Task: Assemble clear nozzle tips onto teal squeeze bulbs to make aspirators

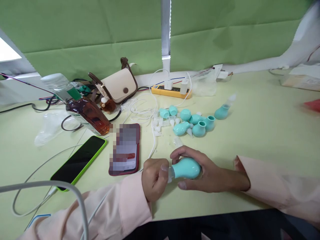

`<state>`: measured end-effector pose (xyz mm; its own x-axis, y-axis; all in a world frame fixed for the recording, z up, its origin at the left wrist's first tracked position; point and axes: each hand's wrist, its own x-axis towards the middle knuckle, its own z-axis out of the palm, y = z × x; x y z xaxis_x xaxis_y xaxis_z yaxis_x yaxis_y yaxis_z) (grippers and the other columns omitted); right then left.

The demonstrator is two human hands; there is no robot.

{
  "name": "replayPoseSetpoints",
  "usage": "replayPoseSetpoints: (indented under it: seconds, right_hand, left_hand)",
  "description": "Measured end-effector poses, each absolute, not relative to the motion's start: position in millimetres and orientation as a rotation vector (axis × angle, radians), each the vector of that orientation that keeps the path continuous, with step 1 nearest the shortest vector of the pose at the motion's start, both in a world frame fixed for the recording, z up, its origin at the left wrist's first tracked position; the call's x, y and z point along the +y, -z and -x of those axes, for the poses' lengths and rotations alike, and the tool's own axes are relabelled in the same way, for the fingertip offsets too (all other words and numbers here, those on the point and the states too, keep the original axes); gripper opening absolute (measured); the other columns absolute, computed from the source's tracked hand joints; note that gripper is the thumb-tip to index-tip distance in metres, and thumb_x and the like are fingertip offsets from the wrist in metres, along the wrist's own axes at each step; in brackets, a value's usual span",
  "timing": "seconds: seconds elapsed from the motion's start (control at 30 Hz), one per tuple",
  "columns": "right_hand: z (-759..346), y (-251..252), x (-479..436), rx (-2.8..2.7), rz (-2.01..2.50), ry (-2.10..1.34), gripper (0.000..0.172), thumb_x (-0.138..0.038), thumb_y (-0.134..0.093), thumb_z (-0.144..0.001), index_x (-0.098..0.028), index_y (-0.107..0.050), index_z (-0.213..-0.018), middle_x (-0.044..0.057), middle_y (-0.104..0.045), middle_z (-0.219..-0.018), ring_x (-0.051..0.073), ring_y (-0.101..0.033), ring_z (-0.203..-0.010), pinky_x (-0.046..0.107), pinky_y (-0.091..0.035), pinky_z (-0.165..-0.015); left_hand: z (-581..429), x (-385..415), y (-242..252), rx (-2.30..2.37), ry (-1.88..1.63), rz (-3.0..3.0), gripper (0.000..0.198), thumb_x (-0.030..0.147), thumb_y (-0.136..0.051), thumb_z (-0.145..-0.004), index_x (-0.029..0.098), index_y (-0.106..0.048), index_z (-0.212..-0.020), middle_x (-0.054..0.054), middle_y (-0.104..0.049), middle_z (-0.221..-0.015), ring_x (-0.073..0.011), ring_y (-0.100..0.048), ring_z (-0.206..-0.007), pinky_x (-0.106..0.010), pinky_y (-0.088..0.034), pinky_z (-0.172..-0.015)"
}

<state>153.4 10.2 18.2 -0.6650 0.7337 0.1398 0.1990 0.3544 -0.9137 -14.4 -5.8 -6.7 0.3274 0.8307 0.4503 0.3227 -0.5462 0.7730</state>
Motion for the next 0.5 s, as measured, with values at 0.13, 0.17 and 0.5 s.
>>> replayPoseSetpoints:
  seconds: [0.13,0.17,0.5]
  right_hand:
    - [-154.0,-16.5,8.4,-2.097,0.787,-1.229,0.027,-0.019,-0.053,-0.071,-0.018,-0.040,-0.095,0.003,-0.048,-0.087,0.013,-0.048,-0.078,0.024,-0.043,-0.066]
    - [-153.5,-15.7,7.8,-2.116,0.782,-1.188,0.027,-0.018,-0.052,-0.072,-0.018,-0.040,-0.096,0.004,-0.049,-0.087,0.013,-0.049,-0.080,0.025,-0.043,-0.067]
    - [-153.0,-5.4,8.9,-2.193,0.712,-0.762,0.032,-0.024,-0.054,-0.073,-0.021,-0.037,-0.100,0.006,-0.055,-0.093,0.016,-0.054,-0.086,0.029,-0.046,-0.072]
  left_hand:
    - [13.0,-6.1,8.6,1.014,-1.209,-1.883,0.027,0.039,-0.041,-0.078,0.019,-0.035,-0.060,0.006,-0.029,-0.049,-0.0077,-0.027,-0.043,-0.021,-0.023,-0.040]
    - [12.7,-6.2,9.0,1.003,-1.223,-1.861,0.023,0.037,-0.044,-0.077,0.019,-0.037,-0.064,0.005,-0.032,-0.052,-0.0079,-0.030,-0.044,-0.021,-0.025,-0.041]
    - [15.5,-6.9,8.3,0.855,-1.357,-1.933,0.020,0.019,-0.056,-0.073,0.021,-0.049,-0.092,-0.001,-0.048,-0.075,-0.0135,-0.045,-0.069,-0.025,-0.038,-0.060]
